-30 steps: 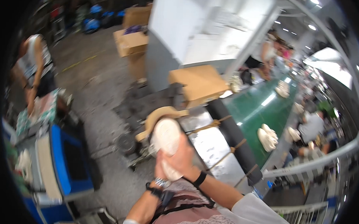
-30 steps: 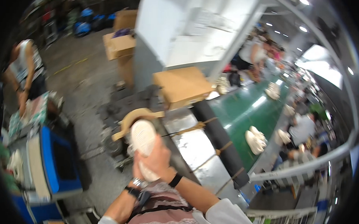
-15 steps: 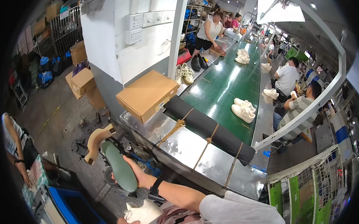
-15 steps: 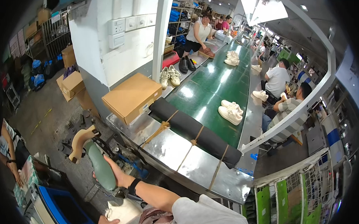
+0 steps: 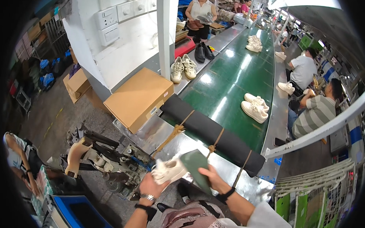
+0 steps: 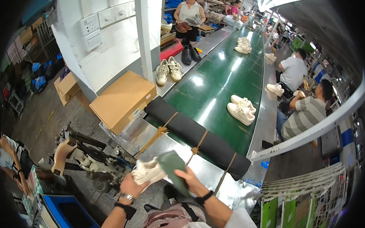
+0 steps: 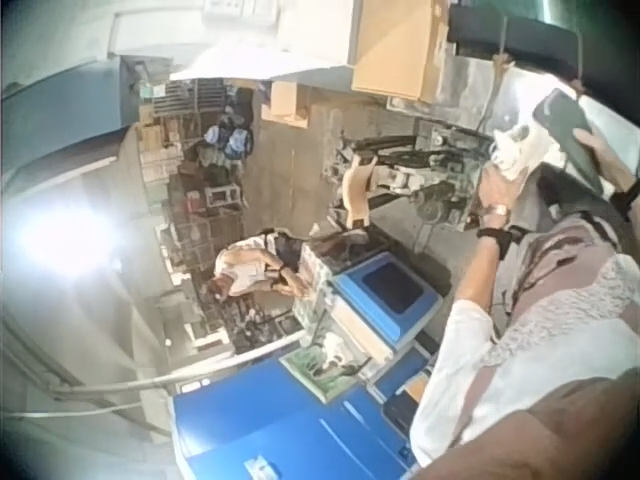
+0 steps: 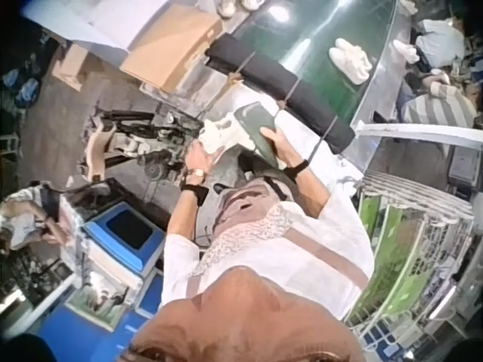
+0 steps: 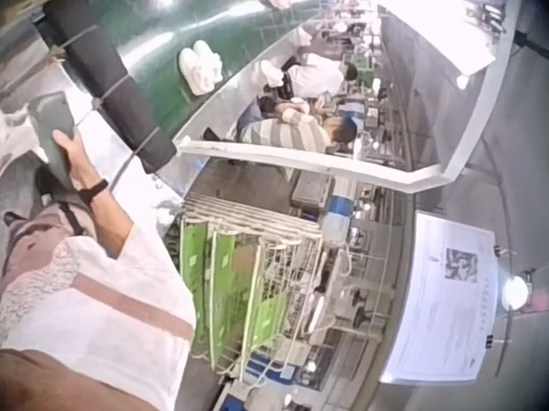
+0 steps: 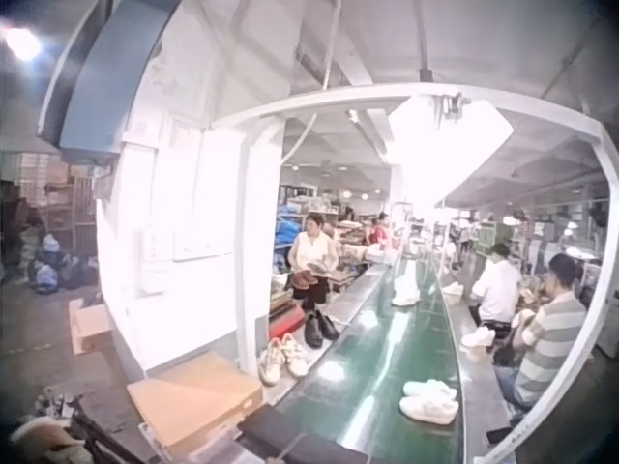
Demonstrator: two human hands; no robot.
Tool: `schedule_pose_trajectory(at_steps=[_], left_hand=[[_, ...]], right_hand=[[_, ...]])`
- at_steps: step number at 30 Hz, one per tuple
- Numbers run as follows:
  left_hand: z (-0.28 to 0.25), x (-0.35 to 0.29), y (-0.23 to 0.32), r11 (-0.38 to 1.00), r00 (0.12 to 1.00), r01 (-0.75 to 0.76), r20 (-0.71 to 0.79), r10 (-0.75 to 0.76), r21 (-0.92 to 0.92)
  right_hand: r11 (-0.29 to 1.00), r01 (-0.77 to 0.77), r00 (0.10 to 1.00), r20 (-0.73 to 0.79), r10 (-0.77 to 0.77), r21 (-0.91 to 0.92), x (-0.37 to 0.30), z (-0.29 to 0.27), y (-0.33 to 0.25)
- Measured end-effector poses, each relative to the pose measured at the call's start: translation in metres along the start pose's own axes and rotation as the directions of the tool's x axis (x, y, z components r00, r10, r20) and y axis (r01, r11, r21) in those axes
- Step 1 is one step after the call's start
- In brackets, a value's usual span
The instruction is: Inserting shoe lasts into shoes and using a lasting machine on a production line.
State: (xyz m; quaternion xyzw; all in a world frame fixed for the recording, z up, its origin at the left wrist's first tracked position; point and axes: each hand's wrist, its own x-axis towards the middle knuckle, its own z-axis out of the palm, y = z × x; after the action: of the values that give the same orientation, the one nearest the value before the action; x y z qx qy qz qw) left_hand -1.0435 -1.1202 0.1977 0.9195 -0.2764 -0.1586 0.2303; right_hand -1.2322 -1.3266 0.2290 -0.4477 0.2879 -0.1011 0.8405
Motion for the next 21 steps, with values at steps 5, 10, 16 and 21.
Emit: schedule_pose_trajectory(at_steps=[5, 10, 16, 21], left_hand=[[0.090, 0.043, 0.020, 0.895, 0.929, -0.369, 0.127, 0.347, 0.250], [0.123, 0.017, 0.033, 0.945, 0.946, -0.324, 0.030, 0.323, 0.034], [0.054, -0.058, -0.091, 0.975, 0.992, 0.100, 0.091, -0.083, -0.201], [0.013, -0.172, -0.257, 0.869, 0.868, 0.494, 0.084, -0.489, -0.041]], right_hand=[[0.560, -0.208, 0.743, -0.502, -0.443, -0.802, -0.008, -0.100, 0.061], [0.337, -0.220, 0.800, -0.367, -0.474, -0.915, -0.033, -0.201, 0.106], [-0.247, 0.130, 0.586, 0.275, -0.762, -0.960, -0.003, -0.083, 0.030], [-0.130, 0.322, 0.812, 0.344, -0.471, -0.938, 0.036, 0.057, 0.033]])
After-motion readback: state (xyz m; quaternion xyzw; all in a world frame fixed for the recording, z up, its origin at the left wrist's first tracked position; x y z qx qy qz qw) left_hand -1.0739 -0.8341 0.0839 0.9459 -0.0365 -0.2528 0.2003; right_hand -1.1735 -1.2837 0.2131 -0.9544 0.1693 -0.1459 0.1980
